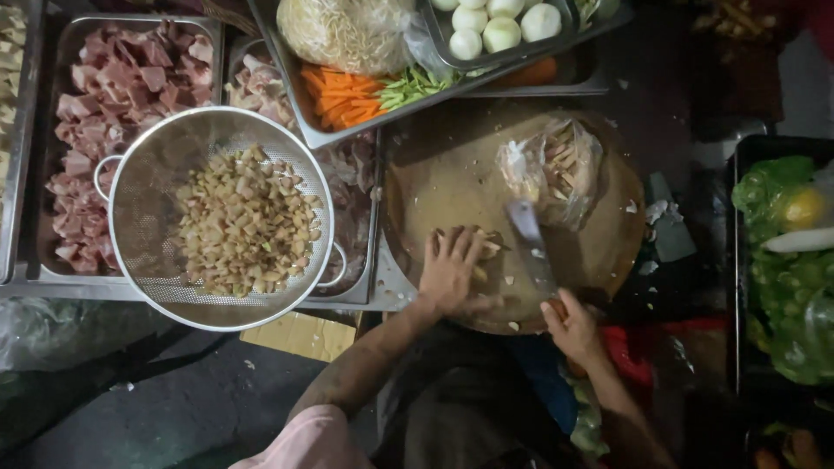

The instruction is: The person chops a light-colored vegetable on a round wooden cutting board using a large cleaver. They repeatedly gather the chopped pieces and transfer them into a metal strainer placed over a tray of raw meat. The workspace includes trays of various ingredients such as onions, carrots, and noodles.

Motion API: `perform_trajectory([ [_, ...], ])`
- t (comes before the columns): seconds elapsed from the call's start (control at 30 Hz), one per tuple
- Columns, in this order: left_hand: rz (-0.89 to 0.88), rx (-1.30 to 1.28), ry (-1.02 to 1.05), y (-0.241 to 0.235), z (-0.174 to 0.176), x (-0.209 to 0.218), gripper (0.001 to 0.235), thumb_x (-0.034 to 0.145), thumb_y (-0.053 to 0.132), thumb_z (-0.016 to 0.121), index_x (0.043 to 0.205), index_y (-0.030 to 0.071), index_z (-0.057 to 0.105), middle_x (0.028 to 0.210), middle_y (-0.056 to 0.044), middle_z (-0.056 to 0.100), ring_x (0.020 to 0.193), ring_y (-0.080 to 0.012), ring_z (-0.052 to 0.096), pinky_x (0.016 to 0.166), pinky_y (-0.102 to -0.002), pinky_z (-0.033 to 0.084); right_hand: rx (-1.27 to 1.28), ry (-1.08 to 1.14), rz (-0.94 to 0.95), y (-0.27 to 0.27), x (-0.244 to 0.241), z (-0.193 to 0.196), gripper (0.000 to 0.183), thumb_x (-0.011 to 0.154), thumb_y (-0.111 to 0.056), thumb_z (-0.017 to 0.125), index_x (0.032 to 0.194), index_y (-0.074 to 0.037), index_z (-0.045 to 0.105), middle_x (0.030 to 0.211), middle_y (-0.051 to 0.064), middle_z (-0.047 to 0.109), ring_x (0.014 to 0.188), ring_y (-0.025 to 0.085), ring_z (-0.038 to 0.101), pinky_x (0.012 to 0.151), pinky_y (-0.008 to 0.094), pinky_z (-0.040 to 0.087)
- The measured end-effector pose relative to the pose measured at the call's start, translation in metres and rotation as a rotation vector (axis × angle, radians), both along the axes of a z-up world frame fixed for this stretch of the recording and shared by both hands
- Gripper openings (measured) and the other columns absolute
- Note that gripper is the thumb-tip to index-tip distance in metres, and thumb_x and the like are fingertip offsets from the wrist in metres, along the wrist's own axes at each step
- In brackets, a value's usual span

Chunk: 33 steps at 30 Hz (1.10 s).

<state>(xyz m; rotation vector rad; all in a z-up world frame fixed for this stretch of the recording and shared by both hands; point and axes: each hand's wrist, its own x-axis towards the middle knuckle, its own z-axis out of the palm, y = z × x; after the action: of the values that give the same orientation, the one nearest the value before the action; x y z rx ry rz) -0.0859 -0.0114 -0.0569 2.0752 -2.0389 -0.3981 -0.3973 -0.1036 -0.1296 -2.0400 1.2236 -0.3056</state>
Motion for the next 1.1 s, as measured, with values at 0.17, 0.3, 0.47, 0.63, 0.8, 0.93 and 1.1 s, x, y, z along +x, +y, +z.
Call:
perform_trajectory([
  [0.17,0.085,-0.122,-0.071,0.014,-0.008,-0.05,0.155,0.041,0.102,0.048,0.161,0.006,0.025,0.165,-0.03,0.023,0.15,-0.0518,0.023,0.114,-0.082,0.009,-0.284,0.077,0.033,0.003,-0.014,0.006,0.025,0.093,-0.027,0.07,0.11,-0.009,0.07,0.061,0.021,0.065,0.062,0.04,0.069,0.048,0.045,0.052],
  [0.3,0.188,-0.165,-0.13,0.004,-0.039,-0.059,0.088,0.084,0.031,0.063,0.163,0.01,0.027,0.162,-0.027,0.03,0.151,-0.0514,0.024,0.112,-0.082,0.017,-0.327,0.102,0.05,0.018,0.006,0.034,0.03,0.095,-0.025,0.069,0.114,-0.002,0.069,0.063,0.022,0.065,0.06,0.041,0.068,0.048,0.046,0.053],
  [0.47,0.271,-0.307,-0.088,-0.018,-0.045,-0.026,0.107,0.073,0.071,0.066,0.156,0.01,0.04,0.156,-0.023,0.038,0.14,-0.0439,0.039,0.113,-0.075,0.022,-0.264,0.103,0.133,0.022,0.01,0.03,0.035,0.093,-0.03,0.072,0.113,-0.002,0.069,0.071,0.022,0.069,0.068,0.043,0.071,0.052,0.048,0.056],
  [0.63,0.052,-0.053,0.031,-0.018,-0.039,0.004,0.07,0.087,0.053,0.054,0.141,0.011,0.044,0.141,-0.019,0.047,0.135,-0.0407,0.041,0.108,-0.059,0.029,-0.123,0.156,0.186,-0.004,0.007,0.04,0.031,0.097,-0.035,0.064,0.105,-0.005,0.066,0.064,0.019,0.071,0.062,0.038,0.072,0.052,0.046,0.056],
  [0.8,-0.174,-0.222,0.32,-0.023,-0.075,0.022,0.087,0.086,0.082,0.018,0.131,0.014,0.048,0.146,-0.015,0.04,0.132,-0.043,0.043,0.105,-0.051,0.043,-0.183,0.27,0.237,-0.021,0.049,0.067,0.036,0.101,-0.04,0.055,0.114,-0.008,0.062,0.067,0.02,0.071,0.068,0.042,0.073,0.056,0.052,0.054],
  [0.93,-0.277,-0.335,0.288,-0.039,-0.069,0.023,0.045,0.102,0.053,0.044,0.119,0.014,0.06,0.129,-0.008,0.055,0.118,-0.0369,0.054,0.097,-0.044,0.053,-0.161,0.428,0.332,-0.026,0.076,0.089,0.036,0.097,-0.038,0.055,0.111,-0.006,0.059,0.068,0.019,0.072,0.071,0.04,0.075,0.057,0.05,0.059],
  [1.1,-0.273,-0.459,0.317,-0.046,-0.085,0.019,0.035,0.104,0.045,0.051,0.113,0.014,0.063,0.122,-0.008,0.06,0.107,-0.0335,0.058,0.094,-0.041,0.054,-0.083,0.445,0.21,-0.007,0.085,0.048,0.032,0.093,-0.034,0.057,0.107,-0.005,0.059,0.066,0.019,0.072,0.071,0.041,0.076,0.056,0.05,0.058],
])
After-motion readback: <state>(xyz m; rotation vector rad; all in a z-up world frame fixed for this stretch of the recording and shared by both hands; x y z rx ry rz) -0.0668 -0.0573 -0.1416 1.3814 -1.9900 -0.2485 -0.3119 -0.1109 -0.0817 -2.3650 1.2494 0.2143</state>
